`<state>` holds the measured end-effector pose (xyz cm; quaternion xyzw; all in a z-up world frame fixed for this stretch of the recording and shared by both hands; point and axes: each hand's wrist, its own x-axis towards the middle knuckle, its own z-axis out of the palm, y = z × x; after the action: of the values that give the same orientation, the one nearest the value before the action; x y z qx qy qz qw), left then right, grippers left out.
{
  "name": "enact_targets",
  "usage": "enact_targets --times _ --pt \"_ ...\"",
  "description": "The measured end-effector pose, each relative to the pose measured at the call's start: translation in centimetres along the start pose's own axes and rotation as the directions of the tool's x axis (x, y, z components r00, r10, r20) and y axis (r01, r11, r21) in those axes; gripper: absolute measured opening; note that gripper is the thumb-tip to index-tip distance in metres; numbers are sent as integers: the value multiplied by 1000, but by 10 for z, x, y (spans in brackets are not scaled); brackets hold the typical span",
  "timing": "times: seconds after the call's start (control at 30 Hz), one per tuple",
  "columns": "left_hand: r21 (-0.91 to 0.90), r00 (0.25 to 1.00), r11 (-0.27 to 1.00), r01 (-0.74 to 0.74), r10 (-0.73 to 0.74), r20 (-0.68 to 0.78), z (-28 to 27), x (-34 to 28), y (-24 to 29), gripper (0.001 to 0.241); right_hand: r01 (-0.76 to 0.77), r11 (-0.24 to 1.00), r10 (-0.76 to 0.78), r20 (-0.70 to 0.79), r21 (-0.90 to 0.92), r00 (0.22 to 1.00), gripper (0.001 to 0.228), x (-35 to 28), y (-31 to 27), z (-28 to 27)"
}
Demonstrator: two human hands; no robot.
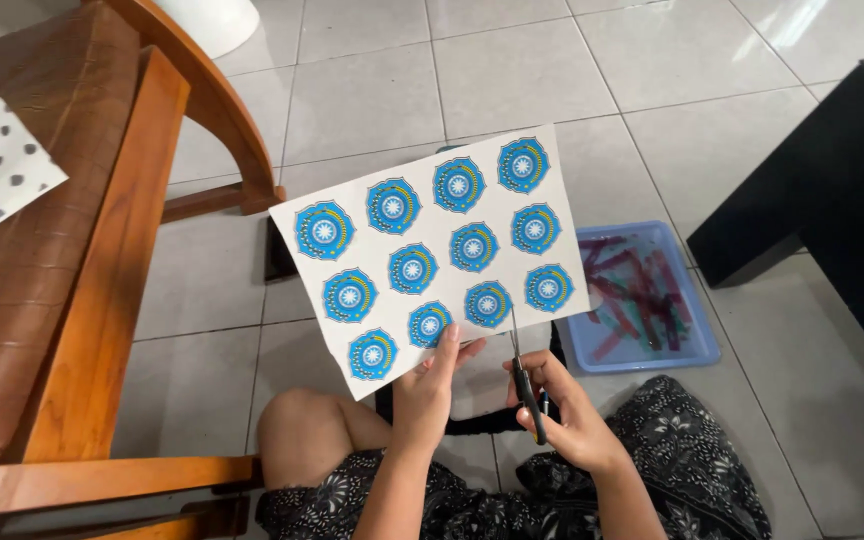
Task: The person applies blue patterned stickers to a white ceramic pot, using a small tool to smooth them down. They then cut out additional stickers from a sheet with scissors and place them on the pot.
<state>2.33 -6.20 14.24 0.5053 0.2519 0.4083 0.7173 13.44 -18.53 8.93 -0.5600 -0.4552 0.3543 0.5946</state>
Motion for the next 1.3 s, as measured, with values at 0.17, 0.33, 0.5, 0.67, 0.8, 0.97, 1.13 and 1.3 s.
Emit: enact_targets --times 0.17,0.33,0.5,0.67,0.8,0.97,1.13,1.3 --pt "78 999 996 36 -36 -9 0 0 6 35 -2 999 2 -13 32 1000 48 -1 -4 -7" --pt "96 998 994 44 -48 37 1 -2 3 36 4 999 -3 -28 43 1000 46 -1 -1 -7" --pt "113 999 993 40 -42 17 3 -2 5 35 2 998 0 -27 57 1000 50 -2 -1 -9" --pt "114 999 992 48 -49 3 3 -2 9 33 18 999 -17 -27 43 999 46 -2 -1 -10" --pt "117 998 991 63 -63 -6 2 -3 9 35 5 998 -3 -34 61 999 44 -2 -1 -9" --pt "106 995 989 104 -101 -26 1 -3 11 34 40 987 -27 -80 159 996 34 -2 7 -6" --pt "69 998 996 55 -55 -3 -2 -2 8 35 47 978 -19 -133 205 991 31 -2 18 -3" --pt "214 998 975 54 -49 -26 -4 1 10 36 -1 982 20 -101 187 995 43 -3 22 -5"
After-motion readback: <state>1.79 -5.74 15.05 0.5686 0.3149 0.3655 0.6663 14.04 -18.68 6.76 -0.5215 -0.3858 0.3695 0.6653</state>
